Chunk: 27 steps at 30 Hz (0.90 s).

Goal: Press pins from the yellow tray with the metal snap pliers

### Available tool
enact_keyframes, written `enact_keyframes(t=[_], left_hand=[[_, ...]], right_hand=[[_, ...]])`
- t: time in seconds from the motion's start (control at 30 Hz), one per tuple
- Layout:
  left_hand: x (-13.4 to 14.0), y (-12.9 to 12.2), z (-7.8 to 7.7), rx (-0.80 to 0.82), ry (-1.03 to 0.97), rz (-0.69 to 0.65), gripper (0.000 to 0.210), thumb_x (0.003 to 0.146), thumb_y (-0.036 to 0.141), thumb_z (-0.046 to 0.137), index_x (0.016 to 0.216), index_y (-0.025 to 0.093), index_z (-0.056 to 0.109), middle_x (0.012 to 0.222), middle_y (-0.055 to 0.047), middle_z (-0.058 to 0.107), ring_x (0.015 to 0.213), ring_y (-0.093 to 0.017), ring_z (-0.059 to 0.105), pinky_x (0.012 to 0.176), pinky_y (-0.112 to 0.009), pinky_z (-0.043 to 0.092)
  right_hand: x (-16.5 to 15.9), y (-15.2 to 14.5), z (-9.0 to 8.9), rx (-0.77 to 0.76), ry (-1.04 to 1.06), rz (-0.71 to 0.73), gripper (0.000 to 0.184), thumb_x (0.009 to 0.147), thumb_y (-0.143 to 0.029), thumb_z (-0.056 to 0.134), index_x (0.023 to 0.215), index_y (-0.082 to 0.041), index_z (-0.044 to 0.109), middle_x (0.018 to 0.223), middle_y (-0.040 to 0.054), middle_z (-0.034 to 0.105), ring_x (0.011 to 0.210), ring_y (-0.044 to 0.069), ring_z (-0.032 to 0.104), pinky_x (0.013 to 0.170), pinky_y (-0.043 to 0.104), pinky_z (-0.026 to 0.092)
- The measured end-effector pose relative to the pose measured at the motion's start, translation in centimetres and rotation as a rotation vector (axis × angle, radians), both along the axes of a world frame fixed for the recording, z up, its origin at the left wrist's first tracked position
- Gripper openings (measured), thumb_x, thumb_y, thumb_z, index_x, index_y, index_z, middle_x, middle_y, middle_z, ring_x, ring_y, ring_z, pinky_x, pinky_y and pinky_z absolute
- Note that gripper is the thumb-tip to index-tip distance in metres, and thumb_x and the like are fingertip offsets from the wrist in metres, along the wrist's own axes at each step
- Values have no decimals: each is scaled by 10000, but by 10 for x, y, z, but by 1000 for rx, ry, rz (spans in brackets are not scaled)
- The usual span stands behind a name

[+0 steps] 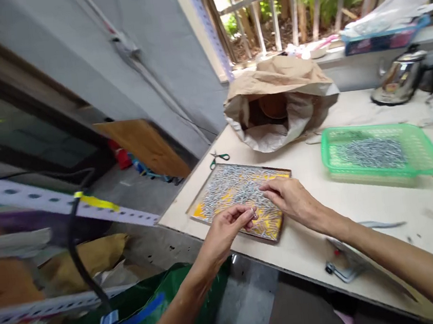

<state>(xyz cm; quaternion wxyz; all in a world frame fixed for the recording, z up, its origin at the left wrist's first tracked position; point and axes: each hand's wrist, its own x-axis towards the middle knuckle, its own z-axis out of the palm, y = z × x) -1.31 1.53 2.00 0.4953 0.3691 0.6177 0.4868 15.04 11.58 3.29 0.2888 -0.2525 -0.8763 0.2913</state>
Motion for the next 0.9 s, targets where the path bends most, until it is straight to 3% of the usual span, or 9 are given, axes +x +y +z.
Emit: enact_keyframes(t=[0.2, 0.33, 0.47, 0.6, 0.7, 0.9], left_hand=[[74, -2, -16, -140, -18, -265, 307, 617, 398, 719, 728, 113, 694, 609, -11, 610, 518, -86, 492, 514, -208, 425], [104, 1, -25, -274, 60, -371, 248, 633, 347, 668, 709, 112, 691, 594, -9, 601, 508, -99, 501, 498, -214, 422], [115, 3, -27, -385, 156, -478, 235, 680, 317, 607, 735, 108, 698, 562, 6, 575, 489, -98, 480, 505, -221, 415], [122, 6, -25, -355, 384, -572, 214, 697, 294, 597, 712, 113, 711, 599, -15, 619, 554, -117, 507, 515, -212, 376], [125, 7, -24, -339, 496, -617, 196, 699, 280, 593, 672, 125, 710, 669, -39, 666, 643, -147, 557, 552, -215, 385], [127, 11, -22, -425, 520, -639, 226, 667, 327, 621, 669, 118, 705, 647, -37, 661, 608, -140, 541, 535, -211, 379]], right_hand=[[133, -36, 2, 209, -319, -230, 295, 948, -257, 385, 926, -187, 671, 820, 74, 654, 764, 182, 623, 668, 298, 508], [193, -74, -14, 154, -394, -295, 309, 962, -298, 357, 874, -218, 643, 803, 60, 637, 747, 177, 618, 652, 296, 515], [217, -90, -32, 149, -390, -280, 293, 961, -252, 339, 976, -219, 630, 868, 64, 644, 800, 179, 614, 654, 288, 518], [230, -78, -45, 382, -490, -461, 388, 908, -95, 288, 1139, -193, 584, 1016, 107, 646, 857, 219, 590, 671, 333, 507], [235, -67, -50, 502, -530, -507, 418, 874, -36, 286, 1147, -161, 576, 1048, 122, 641, 876, 229, 577, 687, 332, 494], [233, -73, -48, 461, -386, -422, 260, 951, -206, 366, 980, -170, 622, 875, 80, 640, 767, 192, 569, 665, 301, 445]])
